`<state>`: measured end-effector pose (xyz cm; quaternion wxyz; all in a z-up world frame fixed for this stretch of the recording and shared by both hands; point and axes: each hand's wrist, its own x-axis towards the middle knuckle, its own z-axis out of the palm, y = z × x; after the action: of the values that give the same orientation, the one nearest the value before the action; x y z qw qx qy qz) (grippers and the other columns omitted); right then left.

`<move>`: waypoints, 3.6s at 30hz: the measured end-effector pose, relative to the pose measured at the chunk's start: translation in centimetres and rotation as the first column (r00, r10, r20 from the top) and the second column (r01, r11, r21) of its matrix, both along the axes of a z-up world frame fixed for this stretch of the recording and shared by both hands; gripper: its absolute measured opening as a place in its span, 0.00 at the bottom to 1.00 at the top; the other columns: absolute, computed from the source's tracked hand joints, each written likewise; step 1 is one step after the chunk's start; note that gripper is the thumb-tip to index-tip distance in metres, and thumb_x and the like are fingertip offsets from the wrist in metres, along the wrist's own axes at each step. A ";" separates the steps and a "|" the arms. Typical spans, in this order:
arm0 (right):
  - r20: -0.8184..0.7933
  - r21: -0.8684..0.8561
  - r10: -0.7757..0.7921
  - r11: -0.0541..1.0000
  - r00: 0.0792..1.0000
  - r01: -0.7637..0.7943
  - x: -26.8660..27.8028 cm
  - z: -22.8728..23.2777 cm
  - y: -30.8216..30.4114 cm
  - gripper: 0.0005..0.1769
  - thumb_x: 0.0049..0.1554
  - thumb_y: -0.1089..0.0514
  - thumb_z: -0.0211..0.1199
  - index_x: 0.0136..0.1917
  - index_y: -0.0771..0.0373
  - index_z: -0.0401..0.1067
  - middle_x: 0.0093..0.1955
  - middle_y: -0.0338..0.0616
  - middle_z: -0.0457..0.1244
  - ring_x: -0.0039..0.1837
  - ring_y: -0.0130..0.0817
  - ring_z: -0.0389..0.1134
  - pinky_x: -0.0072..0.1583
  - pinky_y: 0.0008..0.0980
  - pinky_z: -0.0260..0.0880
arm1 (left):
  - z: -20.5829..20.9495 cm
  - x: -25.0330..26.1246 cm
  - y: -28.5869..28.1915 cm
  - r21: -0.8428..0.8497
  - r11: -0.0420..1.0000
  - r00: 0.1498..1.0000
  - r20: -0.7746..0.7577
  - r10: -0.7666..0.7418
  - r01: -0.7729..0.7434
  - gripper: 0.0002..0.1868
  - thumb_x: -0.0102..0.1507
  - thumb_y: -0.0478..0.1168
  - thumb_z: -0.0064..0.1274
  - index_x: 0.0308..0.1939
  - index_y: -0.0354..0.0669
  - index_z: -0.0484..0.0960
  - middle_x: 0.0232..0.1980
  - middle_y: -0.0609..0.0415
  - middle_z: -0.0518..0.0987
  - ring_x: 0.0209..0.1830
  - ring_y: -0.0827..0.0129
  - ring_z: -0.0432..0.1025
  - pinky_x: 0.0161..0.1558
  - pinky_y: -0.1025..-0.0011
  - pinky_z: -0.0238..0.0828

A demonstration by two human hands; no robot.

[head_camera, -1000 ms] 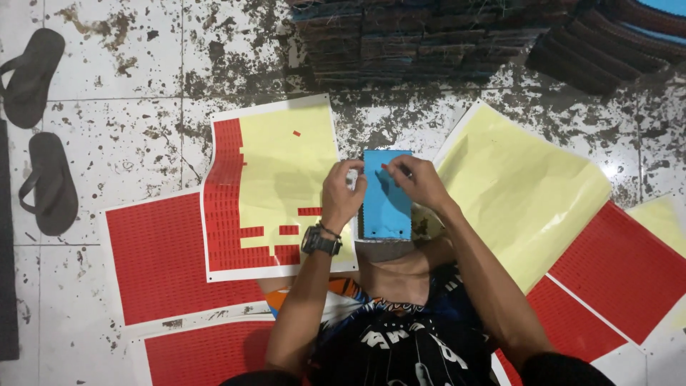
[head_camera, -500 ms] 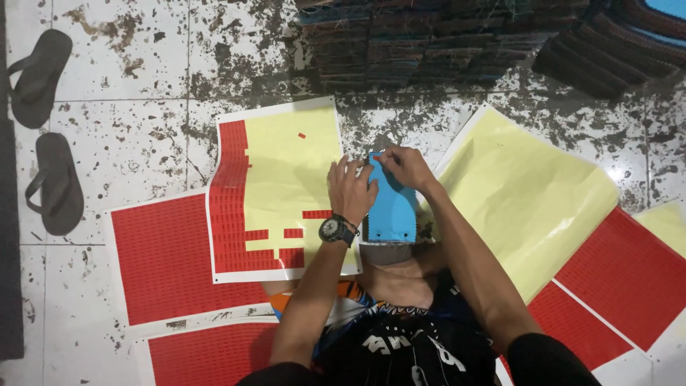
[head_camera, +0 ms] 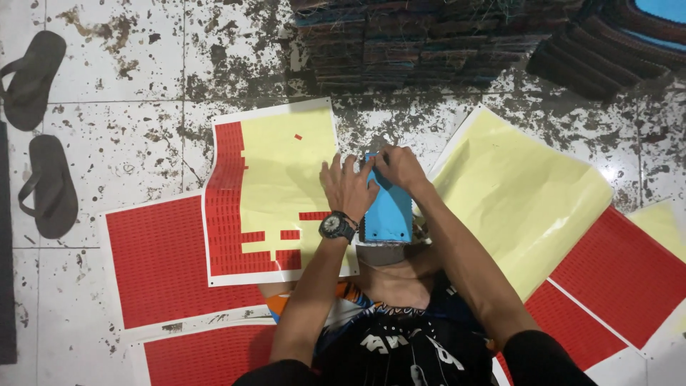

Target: Peeling small red stickers from a sheet and applying them to blue rectangular blocks.

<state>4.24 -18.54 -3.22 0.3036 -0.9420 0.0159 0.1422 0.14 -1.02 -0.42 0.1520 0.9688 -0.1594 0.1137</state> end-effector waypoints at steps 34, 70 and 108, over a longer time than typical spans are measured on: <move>0.199 0.512 0.025 0.850 0.980 -0.126 -3.2 8.1 -0.7 0.09 0.60 0.57 0.67 0.52 0.63 0.80 0.41 0.54 0.72 0.46 0.52 0.74 0.50 0.47 0.73 | 3.0 3.0 1.2 -0.764 0.645 0.915 -0.262 -0.308 -0.002 0.29 0.52 0.24 0.47 0.56 0.45 0.78 0.36 0.54 0.84 0.46 0.56 0.77 0.49 0.62 0.80; 0.325 -0.335 0.199 0.938 0.924 -0.085 0.1 4.1 -0.7 0.16 0.49 0.54 0.73 0.52 0.53 0.78 0.53 0.46 0.64 0.56 0.53 0.70 0.52 0.50 0.76 | 0.1 0.7 -0.2 -0.083 0.997 0.999 0.046 0.003 0.001 0.18 0.59 0.42 0.51 0.52 0.64 0.83 0.46 0.60 0.69 0.59 0.52 0.68 0.60 0.36 0.63; -0.007 0.376 -0.094 0.922 0.996 0.090 -1.0 2.4 -0.7 0.07 0.60 0.57 0.65 0.49 0.59 0.81 0.41 0.50 0.72 0.47 0.48 0.75 0.50 0.44 0.73 | -0.4 2.0 0.3 -0.383 0.924 0.996 -0.076 -0.038 0.006 0.04 0.58 0.42 0.58 0.37 0.53 0.84 0.43 0.62 0.73 0.50 0.59 0.73 0.51 0.60 0.74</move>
<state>3.28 -19.26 -0.86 0.4847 -0.8655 0.0308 0.1228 2.13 -0.68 -0.86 0.3457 0.9226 -0.1385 0.1009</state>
